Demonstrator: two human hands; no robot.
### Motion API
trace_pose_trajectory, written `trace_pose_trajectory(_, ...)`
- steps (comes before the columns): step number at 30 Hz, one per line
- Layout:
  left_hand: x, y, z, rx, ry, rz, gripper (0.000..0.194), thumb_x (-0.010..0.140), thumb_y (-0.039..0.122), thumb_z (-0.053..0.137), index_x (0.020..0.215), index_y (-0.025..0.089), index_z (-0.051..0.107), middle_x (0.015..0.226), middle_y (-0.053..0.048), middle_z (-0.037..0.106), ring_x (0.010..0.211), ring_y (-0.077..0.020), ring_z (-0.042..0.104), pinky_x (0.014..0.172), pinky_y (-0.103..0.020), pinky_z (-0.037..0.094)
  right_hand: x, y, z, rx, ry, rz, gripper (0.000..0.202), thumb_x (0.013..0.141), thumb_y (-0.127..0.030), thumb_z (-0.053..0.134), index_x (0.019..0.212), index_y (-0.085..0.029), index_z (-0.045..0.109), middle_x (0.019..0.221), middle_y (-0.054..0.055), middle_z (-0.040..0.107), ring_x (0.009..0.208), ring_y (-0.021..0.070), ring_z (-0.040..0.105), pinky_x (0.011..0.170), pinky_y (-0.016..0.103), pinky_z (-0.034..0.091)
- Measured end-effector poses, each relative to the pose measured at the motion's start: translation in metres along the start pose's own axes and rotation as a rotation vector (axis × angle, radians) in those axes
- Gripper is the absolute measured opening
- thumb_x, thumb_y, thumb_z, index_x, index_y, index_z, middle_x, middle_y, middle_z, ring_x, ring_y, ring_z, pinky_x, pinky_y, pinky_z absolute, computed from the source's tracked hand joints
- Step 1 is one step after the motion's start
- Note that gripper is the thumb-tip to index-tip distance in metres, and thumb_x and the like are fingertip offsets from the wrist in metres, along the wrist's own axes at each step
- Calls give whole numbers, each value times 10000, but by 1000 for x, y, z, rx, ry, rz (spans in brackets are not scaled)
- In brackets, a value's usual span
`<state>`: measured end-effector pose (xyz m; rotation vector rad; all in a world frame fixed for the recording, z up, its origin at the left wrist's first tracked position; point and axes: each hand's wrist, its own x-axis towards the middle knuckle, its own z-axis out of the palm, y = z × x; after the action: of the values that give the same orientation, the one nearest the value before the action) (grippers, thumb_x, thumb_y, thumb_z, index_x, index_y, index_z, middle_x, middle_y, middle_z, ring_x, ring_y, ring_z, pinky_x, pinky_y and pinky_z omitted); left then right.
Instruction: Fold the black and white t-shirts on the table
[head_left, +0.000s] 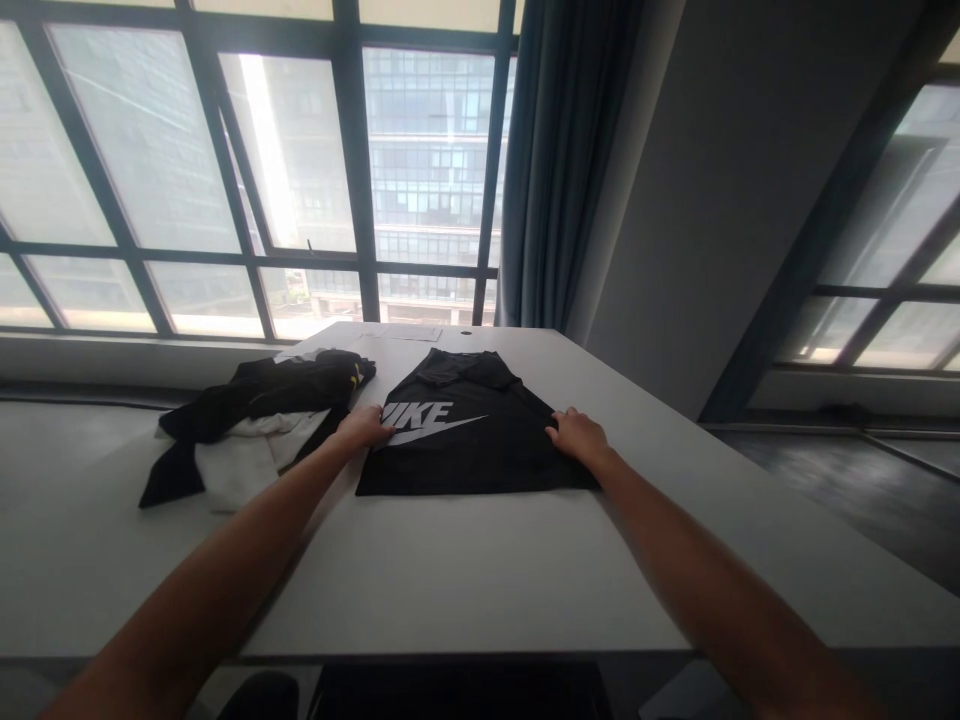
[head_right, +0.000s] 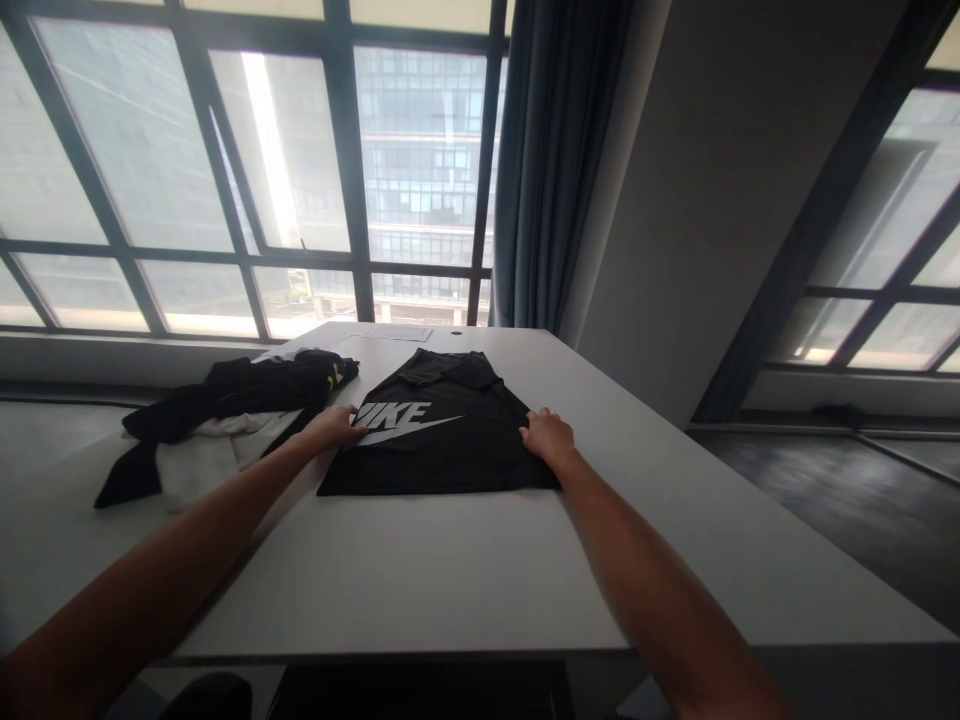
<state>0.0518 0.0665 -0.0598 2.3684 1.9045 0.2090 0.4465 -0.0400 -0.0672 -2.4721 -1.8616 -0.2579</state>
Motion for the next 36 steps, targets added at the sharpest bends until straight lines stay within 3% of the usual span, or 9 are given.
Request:
trace_pose_trajectory(4,-9,6,-2,-85,-64,-60,731,688,487,751,1300,127,578,1324,-182,601,1194,-326,582,910,-316,482,-4,15,-1,26,11,33,371,916,-330,498,1228,-163,612,1206,164,625,1085,284,608,852,358,476)
trace_pose_trajectory(10,-14,10,-6,-203,-153,-71,823,596,403,827,1329,152,550,1317,-165,612,1126,-300,629,827,-273,519,0,35,-3,173,-1,115,408,869,-234,492,1256,-188,610,1178,152,670,1061,283,639,844,352,481)
trace_pose_trajectory(16,-15,8,-11,-245,-22,-60,742,636,169,751,1345,157,531,1145,-121,694,1050,-264,653,805,-253,514,-1,37,-6,255,16,136,415,869,-348,503,1233,-189,624,1180,137,678,1091,286,627,870,354,476)
trace_pose_trajectory(20,-23,17,-16,-216,90,43,708,659,59,623,1353,161,523,1039,-85,710,1024,-234,650,832,-250,495,-2,35,-7,246,-20,99,471,834,-423,564,1240,-190,612,1218,124,660,1105,293,615,867,356,476)
trace_pose_trajectory(29,-47,50,-13,-188,213,265,626,656,60,542,1258,220,596,1065,-33,717,1053,-236,630,920,-293,476,-3,32,-8,219,-29,54,480,764,-295,592,1235,-210,620,1154,118,686,1051,286,639,801,344,486)
trace_pose_trajectory(36,-61,71,-2,-224,146,365,525,685,67,535,1175,215,649,1045,-25,731,991,-236,662,876,-296,507,0,33,-4,224,-34,40,475,763,-309,586,1225,-206,621,1164,113,683,1046,279,640,800,338,485)
